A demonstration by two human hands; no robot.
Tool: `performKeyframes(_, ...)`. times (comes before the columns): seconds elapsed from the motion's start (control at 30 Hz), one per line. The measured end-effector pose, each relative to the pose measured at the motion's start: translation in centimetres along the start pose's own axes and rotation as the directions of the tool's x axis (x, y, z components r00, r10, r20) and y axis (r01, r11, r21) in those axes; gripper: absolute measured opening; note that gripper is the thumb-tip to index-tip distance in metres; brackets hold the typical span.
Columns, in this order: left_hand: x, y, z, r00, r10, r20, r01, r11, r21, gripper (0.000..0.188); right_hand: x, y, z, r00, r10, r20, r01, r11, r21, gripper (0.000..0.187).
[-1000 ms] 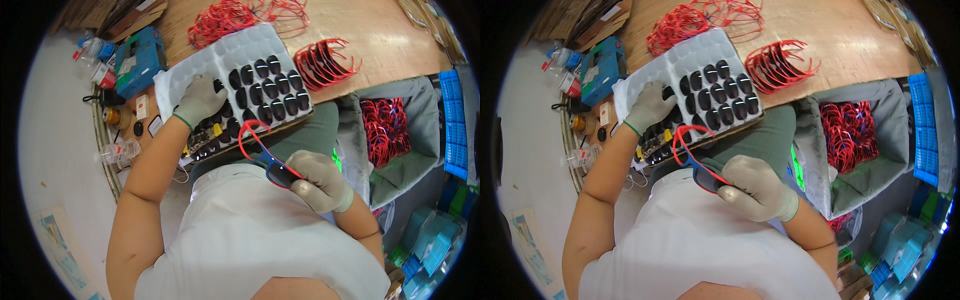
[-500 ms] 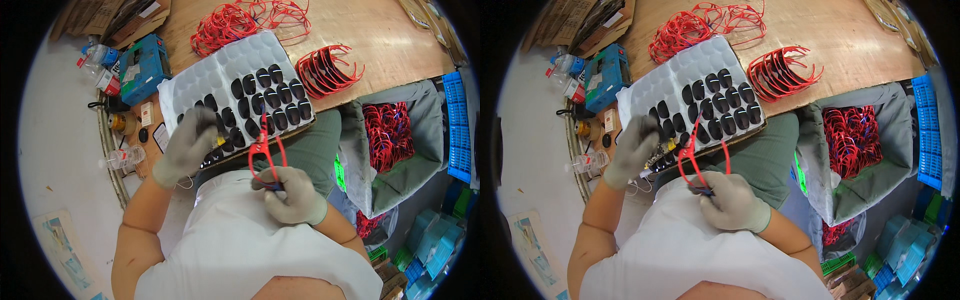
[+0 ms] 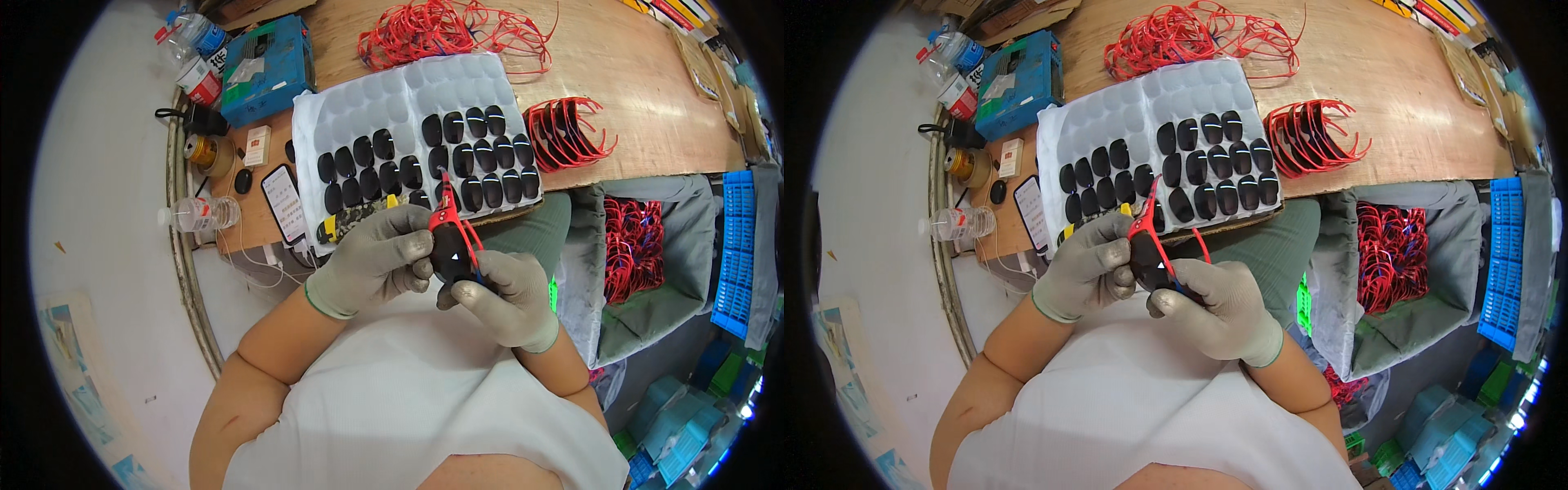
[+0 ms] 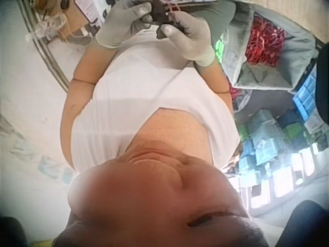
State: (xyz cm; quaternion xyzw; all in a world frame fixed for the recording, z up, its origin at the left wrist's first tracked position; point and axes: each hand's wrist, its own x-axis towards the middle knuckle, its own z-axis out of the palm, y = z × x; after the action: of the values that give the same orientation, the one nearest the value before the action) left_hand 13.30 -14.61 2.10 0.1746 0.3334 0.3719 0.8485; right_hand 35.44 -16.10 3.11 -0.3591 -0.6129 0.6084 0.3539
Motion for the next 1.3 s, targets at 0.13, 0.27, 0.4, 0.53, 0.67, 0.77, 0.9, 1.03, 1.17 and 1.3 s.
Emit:
performKeyframes(0.13,-1.0,0.7,0.3,0.99,0.024,0.137,-0.029,0.999,0.04,0.029,0.3,0.0,1.1,0.999,-0.048,-0.016,0.049,0.995,0.082,0.015)
performKeyframes(0.27,-1.6,0.7,0.7,0.997,0.055,0.055,-0.064,0.98,0.187,0.032,0.0,0.6,1.9,0.997,-0.005,-0.083,0.015,0.993,0.121,0.016)
performKeyframes(0.4,-1.5,0.5,-0.6,0.993,0.06,0.103,-0.077,0.983,0.168,0.03,0.0,0.7,1.7,0.999,-0.025,-0.02,0.025,1.0,-0.003,0.015)
performKeyframes(0.53,-1.8,0.2,-0.4,0.992,0.118,0.048,-0.126,0.97,0.207,0.027,0.1,0.6,2.2,0.996,-0.071,-0.046,0.071,0.997,0.002,0.012)
performKeyframes(0.67,-1.3,-0.8,-0.7,0.981,0.193,0.025,-0.193,0.95,0.246,0.027,0.5,0.5,2.7,0.969,-0.234,-0.073,0.193,0.911,-0.364,0.01)
performKeyframes(0.77,-1.6,-0.8,-0.2,0.975,0.216,0.053,-0.222,0.923,0.314,0.025,0.7,-0.3,2.4,0.857,-0.514,-0.006,0.413,0.695,-0.589,0.016)
performKeyframes(0.9,-2.0,-1.8,0.6,0.964,0.265,0.019,-0.255,0.906,0.338,0.023,0.8,0.0,2.4,0.782,-0.624,0.0,0.498,0.624,-0.603,0.022)
performKeyframes(1.03,-2.1,-1.3,1.4,0.953,0.289,-0.09,-0.232,0.89,0.393,0.015,1.1,-0.4,2.9,0.817,-0.575,0.039,0.437,0.574,-0.693,0.021)
performKeyframes(1.17,-2.1,0.1,0.7,0.949,0.314,-0.006,-0.244,0.75,0.615,0.019,1.1,0.4,3.4,0.887,-0.459,-0.046,0.335,0.708,-0.621,0.016)
performKeyframes(1.3,-2.7,-0.5,0.6,0.972,0.235,0.028,-0.226,0.885,0.406,0.019,0.1,-0.9,3.4,0.958,-0.247,-0.147,0.154,0.872,-0.465,0.009)
